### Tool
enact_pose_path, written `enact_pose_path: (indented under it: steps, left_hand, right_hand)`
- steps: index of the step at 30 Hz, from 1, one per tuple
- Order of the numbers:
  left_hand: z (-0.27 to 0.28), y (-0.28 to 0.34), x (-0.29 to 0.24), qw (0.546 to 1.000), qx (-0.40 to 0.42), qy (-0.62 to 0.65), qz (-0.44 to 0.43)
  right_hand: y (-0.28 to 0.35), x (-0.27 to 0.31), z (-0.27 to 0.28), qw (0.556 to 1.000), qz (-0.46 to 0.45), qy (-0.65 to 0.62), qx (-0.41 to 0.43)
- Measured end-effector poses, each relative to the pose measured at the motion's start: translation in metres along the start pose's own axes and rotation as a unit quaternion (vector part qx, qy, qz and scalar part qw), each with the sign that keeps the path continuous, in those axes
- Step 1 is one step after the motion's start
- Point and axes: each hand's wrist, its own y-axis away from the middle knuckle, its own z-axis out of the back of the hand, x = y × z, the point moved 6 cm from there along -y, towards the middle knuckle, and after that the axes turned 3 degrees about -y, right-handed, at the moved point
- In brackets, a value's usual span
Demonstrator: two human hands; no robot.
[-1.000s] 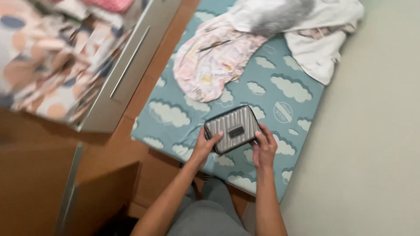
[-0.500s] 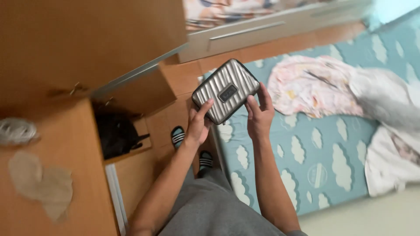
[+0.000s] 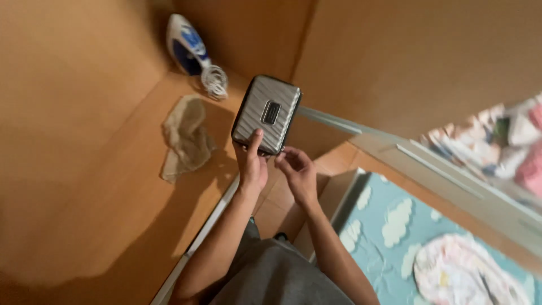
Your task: Cleaning a wardrobe shelf with a duster and rag, then organizing an iron and a small case.
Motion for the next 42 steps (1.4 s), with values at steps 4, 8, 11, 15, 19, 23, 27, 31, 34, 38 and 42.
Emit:
enact_pose_path:
  steps: [4, 8, 11, 15, 19, 23, 27, 31, 34, 38, 42]
  left_hand:
    - [0.045, -0.013, -0.036, 0.996, -0.082, 0.001, -0.021]
    - [0.071, -0.029, -0.070, 0.997, -0.060, -0.004, -0.041]
    - [0.087, -0.022, -0.099, 0.997, -0.057, -0.007, -0.057]
    - [0.085, -0.015, -0.128, 0.998, -0.016, 0.031, -0.054]
    - [0.144, -0.015, -0.112, 0.996, -0.018, 0.091, 0.003]
    - [0.173, -0.026, -0.115, 0.986, -0.042, 0.132, -0.093]
    - [0.152, -0.020, -0.128, 0.948, -0.042, 0.192, -0.252]
    - [0.067, -0.027, -0.160, 0.937, 0.080, 0.138, -0.312]
    - [0.074, -0.032, -0.161, 0.904, 0.172, 0.176, -0.350]
    - [0.078, -0.044, -0.150, 0.889, 0.240, 0.324, -0.219]
    - [0.128, -0.065, -0.142, 0.924, 0.092, 0.282, -0.243]
  right_hand:
    - [-0.020, -0.026, -0.048, 0.997, -0.032, 0.021, 0.074]
    - [-0.048, -0.028, -0.074, 0.993, -0.019, 0.052, 0.109]
    - [-0.069, -0.018, -0.091, 0.986, -0.013, 0.080, 0.147]
    - [-0.092, 0.029, -0.131, 0.954, 0.092, 0.112, 0.263]
    - [-0.110, 0.049, -0.162, 0.911, 0.116, 0.149, 0.366]
    - [-0.116, 0.064, -0.203, 0.814, 0.198, 0.185, 0.513]
    - [-0.112, 0.049, -0.222, 0.760, 0.153, 0.166, 0.610]
    - [-0.123, -0.002, -0.226, 0.791, -0.027, 0.009, 0.611]
    - [-0.123, -0.024, -0.230, 0.789, -0.053, 0.021, 0.611]
    - [-0.121, -0.046, -0.223, 0.812, -0.177, 0.000, 0.556]
    - [-0.115, -0.075, -0.224, 0.813, -0.270, -0.055, 0.513]
